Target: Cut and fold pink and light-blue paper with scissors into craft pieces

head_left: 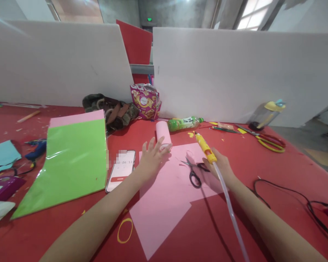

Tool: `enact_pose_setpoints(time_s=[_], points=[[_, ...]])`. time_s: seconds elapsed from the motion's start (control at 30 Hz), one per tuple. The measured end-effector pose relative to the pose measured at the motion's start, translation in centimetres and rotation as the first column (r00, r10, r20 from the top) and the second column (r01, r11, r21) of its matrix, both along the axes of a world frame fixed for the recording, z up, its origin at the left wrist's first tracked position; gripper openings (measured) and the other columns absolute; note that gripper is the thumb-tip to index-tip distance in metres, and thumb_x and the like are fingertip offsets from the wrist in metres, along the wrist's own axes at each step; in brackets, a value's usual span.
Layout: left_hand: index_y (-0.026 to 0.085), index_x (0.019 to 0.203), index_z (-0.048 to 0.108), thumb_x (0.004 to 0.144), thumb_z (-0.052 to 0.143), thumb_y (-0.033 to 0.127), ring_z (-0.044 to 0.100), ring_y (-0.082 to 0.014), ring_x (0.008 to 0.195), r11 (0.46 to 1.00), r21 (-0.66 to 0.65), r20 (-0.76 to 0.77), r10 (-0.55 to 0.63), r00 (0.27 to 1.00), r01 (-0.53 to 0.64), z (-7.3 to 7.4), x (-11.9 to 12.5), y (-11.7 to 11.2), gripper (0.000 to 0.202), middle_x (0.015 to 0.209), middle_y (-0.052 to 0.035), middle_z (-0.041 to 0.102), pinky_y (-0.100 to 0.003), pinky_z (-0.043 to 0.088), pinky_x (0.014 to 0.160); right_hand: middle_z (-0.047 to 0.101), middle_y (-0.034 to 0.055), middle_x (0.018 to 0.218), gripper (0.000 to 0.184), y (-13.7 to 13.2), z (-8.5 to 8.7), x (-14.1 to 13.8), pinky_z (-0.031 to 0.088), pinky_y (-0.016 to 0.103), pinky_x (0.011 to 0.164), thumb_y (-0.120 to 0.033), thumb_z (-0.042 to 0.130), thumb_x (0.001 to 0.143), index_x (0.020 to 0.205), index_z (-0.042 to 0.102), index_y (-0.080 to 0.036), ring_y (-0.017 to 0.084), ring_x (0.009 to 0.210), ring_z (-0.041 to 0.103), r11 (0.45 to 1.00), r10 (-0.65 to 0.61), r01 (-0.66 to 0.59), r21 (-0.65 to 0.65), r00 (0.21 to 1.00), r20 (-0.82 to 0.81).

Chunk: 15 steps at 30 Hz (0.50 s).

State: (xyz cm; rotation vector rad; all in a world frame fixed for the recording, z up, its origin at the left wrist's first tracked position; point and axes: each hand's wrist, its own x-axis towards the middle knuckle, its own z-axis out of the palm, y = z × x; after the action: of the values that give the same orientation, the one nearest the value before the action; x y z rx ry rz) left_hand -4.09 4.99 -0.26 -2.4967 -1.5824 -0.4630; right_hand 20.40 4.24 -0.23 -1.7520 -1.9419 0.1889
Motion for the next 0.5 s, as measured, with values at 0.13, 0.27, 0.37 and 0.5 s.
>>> enact_pose_setpoints(time_s=[0.13, 0.27, 0.37, 0.5], points=[[0.023, 0.133, 0.024, 0.078, 0.049, 0.032, 0.051, -0.0391, 0.096, 0.900, -0.184, -0.179, 0.366, 0.913, -0.396, 2.1, -2.4, -1.1, 0.061, 0.117, -0.0232, 0.044, -0.047, 0.040, 0.071, 0.062, 0.0017, 0.068, 0.028, -0.7, -0.4, -0.6, 0.040, 0.023, 0.052, -0.030, 0.047, 0.068, 0.091, 0.056, -0.017, 0.016, 0.058, 0.056, 0.997, 0.075, -0.072, 0.034, 0.993, -0.086], [0.011, 0.134, 0.018, 0.070, 0.051, 0.051, 0.055, -0.0398, 0.089, 0.652, -0.445, -0.343, 0.510, 0.789, -0.614, 2.8, -5.9, -0.9, 0.083, 0.099, -0.0240, 0.058, -0.045, 0.043, 0.066, 0.062, 0.0016, 0.067, 0.028, -0.9, -0.4, -0.8, 0.039, 0.023, 0.052, -0.029, 0.048, 0.066, 0.090, 0.057, -0.016, 0.016, 0.058, 0.055, 0.996, 0.084, -0.078, 0.050, 0.986, -0.146], [0.011, 0.129, 0.027, 0.064, 0.055, 0.045, 0.058, -0.0345, 0.087, 0.644, -0.478, -0.341, 0.491, 0.802, -0.598, 2.3, -7.2, -0.3, 0.079, 0.098, -0.0205, 0.061, -0.039, 0.044, 0.068, 0.061, 0.0012, 0.066, 0.030, -0.9, -0.5, -0.8, 0.039, 0.022, 0.051, -0.030, 0.047, 0.067, 0.091, 0.057, -0.016, 0.015, 0.055, 0.054, 0.996, 0.080, -0.071, 0.059, 0.984, -0.161], [0.008, 0.121, 0.036, 0.062, 0.053, 0.037, 0.060, -0.0319, 0.081, 0.644, -0.464, -0.328, 0.512, 0.794, -0.608, 1.6, -7.2, 0.2, 0.068, 0.093, -0.0195, 0.063, -0.034, 0.044, 0.063, 0.060, 0.0006, 0.065, 0.029, -1.0, -0.6, -0.7, 0.039, 0.022, 0.051, -0.031, 0.047, 0.068, 0.092, 0.056, -0.017, 0.015, 0.055, 0.053, 0.997, 0.064, -0.057, 0.048, 0.985, -0.161]])
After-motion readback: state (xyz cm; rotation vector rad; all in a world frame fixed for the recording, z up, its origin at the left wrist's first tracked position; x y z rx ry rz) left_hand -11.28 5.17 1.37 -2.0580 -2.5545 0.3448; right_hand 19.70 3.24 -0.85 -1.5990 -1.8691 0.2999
